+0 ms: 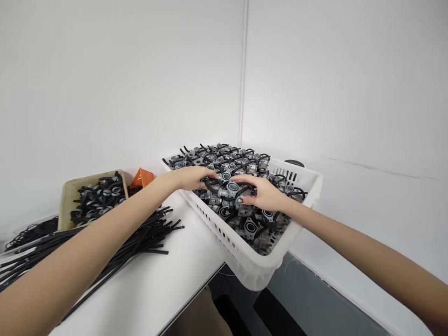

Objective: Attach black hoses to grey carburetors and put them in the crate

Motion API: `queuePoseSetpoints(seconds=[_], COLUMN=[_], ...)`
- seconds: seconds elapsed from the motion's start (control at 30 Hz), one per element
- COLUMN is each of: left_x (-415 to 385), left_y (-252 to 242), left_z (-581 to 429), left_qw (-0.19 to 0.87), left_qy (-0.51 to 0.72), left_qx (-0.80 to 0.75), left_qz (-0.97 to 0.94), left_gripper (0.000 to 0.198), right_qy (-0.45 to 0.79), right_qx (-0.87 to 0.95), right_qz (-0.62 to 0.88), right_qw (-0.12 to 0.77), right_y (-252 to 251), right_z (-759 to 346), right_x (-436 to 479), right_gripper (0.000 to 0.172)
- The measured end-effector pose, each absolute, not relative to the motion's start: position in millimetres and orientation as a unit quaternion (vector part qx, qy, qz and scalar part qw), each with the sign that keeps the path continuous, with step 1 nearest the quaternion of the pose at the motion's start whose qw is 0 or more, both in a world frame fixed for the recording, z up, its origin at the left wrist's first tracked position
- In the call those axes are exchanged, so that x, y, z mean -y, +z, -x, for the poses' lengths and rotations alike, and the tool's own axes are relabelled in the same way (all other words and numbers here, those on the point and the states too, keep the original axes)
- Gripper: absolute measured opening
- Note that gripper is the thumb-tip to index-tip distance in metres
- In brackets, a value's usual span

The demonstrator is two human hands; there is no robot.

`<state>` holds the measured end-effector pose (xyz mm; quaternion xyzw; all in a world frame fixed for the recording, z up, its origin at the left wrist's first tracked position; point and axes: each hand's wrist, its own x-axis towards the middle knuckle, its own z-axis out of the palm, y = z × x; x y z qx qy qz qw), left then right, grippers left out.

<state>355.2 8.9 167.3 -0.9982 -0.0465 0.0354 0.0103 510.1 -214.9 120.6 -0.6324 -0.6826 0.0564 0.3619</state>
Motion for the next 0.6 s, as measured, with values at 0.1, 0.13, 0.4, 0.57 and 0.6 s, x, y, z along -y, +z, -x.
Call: queuePoseSetpoints(seconds=[0.1,0.13,0.4,0.57,0.6], left_x=[-8.9,-9.0,-9.2,-10.6,-11.8], left_y=[165.8,165.4,164.5,160.8,159.9], left_z=[-353.7,-353.5,-356.1,-352.2,-351.5], left_qw=[0.002,0.001,-0.017,-0.045,-0.050], left_qy=[0.026,0.023,0.011,-0.006,-0.008], left_qx=[0.041,0.040,0.043,0.033,0.034], left_qz=[0.999,0.999,0.999,0.998,0.998], left_gripper=[0.043,0.043,0.042,0.042,0.043], right_qy=[0.059,0.063,0.058,0.039,0.032], right_qx=[0.706,0.710,0.722,0.712,0.712], right_qz=[0.623,0.623,0.611,0.629,0.630], right_qw=[0.333,0.322,0.320,0.310,0.308], right_y=[117.8,116.0,103.7,107.9,108.6], right_z=[-503.2,-500.9,-498.5,-495.1,-493.9], right_x=[211.2,209.2,196.7,202.0,203.4], right_gripper=[0.056,0.054,0.033,0.030,0.030])
